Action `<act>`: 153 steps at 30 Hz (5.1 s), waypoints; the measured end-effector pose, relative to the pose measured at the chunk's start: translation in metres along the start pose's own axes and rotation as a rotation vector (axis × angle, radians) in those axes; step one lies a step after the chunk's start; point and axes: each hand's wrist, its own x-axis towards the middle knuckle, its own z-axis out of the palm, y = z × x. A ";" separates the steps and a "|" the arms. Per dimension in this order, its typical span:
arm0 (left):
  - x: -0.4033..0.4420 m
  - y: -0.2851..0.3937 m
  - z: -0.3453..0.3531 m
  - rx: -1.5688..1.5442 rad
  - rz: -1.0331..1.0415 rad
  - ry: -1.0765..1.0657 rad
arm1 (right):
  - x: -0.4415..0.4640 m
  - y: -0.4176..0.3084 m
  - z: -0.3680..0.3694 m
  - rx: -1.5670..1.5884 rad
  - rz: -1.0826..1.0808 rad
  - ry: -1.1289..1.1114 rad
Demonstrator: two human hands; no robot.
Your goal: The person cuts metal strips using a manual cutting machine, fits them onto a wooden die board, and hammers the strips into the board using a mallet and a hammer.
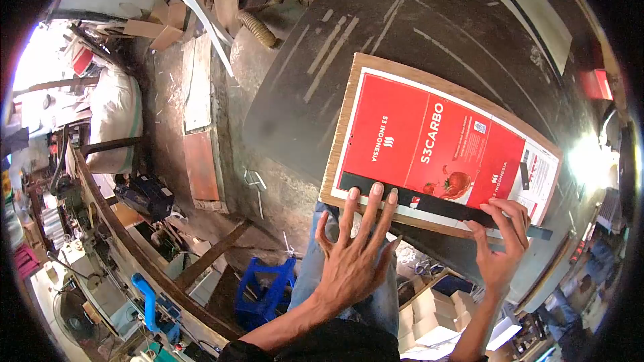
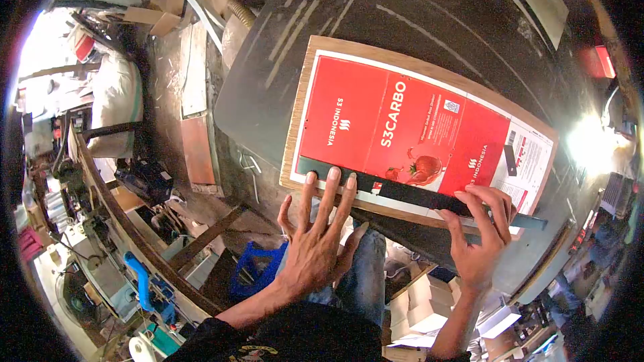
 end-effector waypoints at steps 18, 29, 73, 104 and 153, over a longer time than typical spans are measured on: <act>0.007 0.014 -0.010 0.265 0.045 -0.044 | 0.046 0.085 -0.019 0.093 0.275 0.225; 0.009 0.030 -0.012 0.322 0.046 -0.022 | -0.068 0.061 -0.058 -0.027 0.384 0.322; 0.051 0.175 0.076 0.268 0.559 -0.169 | -0.075 0.092 -0.052 0.133 0.356 0.415; 0.052 0.191 0.066 0.212 0.525 -0.107 | -0.129 0.077 -0.060 0.147 0.510 0.266; -0.651 -0.293 -0.228 -0.535 -1.112 1.565 | -0.188 -0.705 0.206 0.439 -1.270 -1.023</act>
